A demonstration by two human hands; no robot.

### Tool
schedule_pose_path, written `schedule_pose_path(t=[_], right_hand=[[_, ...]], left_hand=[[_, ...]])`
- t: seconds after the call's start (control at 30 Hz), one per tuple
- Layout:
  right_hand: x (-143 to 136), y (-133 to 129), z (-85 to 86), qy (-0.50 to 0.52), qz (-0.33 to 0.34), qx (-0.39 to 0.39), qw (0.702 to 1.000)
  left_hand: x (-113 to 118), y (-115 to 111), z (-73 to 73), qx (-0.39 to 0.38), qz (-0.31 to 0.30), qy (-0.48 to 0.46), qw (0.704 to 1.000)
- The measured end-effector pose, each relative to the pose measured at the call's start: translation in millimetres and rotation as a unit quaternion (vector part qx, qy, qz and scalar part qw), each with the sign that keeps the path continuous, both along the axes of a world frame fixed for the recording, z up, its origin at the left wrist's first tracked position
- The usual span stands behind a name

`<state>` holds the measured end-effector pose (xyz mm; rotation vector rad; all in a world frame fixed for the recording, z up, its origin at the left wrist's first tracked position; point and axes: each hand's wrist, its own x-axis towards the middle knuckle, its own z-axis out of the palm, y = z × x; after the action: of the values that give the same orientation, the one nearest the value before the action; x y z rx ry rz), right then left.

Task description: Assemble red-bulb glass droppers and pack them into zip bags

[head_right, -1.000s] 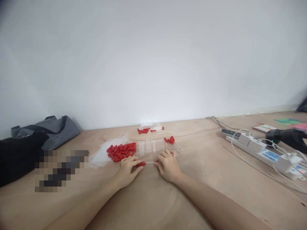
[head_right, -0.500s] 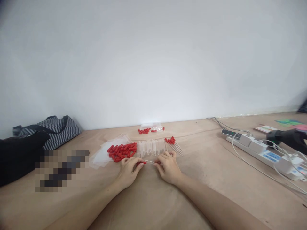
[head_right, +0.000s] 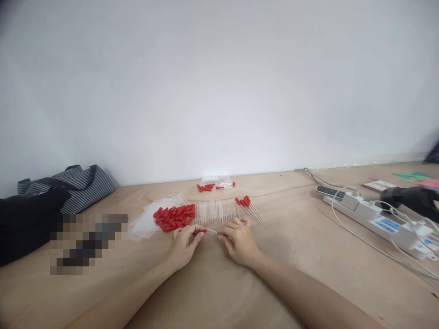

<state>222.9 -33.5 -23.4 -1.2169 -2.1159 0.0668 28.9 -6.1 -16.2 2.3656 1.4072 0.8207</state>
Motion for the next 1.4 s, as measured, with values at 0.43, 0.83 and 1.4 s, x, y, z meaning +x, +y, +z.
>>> schedule_pose_path(t=[0.43,0.83,1.4], right_hand=[[2.8,1.0,0.5,-0.065,0.027,0.065,0.995],[3.6,-5.4,3.9,-0.058,0.02,0.075,0.995],[-6.7,-7.2,8.1,-0.004,0.013,-0.047,0.999]], left_hand=[[0.1,-5.0,-0.6,0.021,-0.024,-0.001,0.999],[2.3,-18.5,4.9,0.124,-0.09,0.025,0.988],[3.2,-19.0,4.6,0.134,-0.103,0.034,0.985]])
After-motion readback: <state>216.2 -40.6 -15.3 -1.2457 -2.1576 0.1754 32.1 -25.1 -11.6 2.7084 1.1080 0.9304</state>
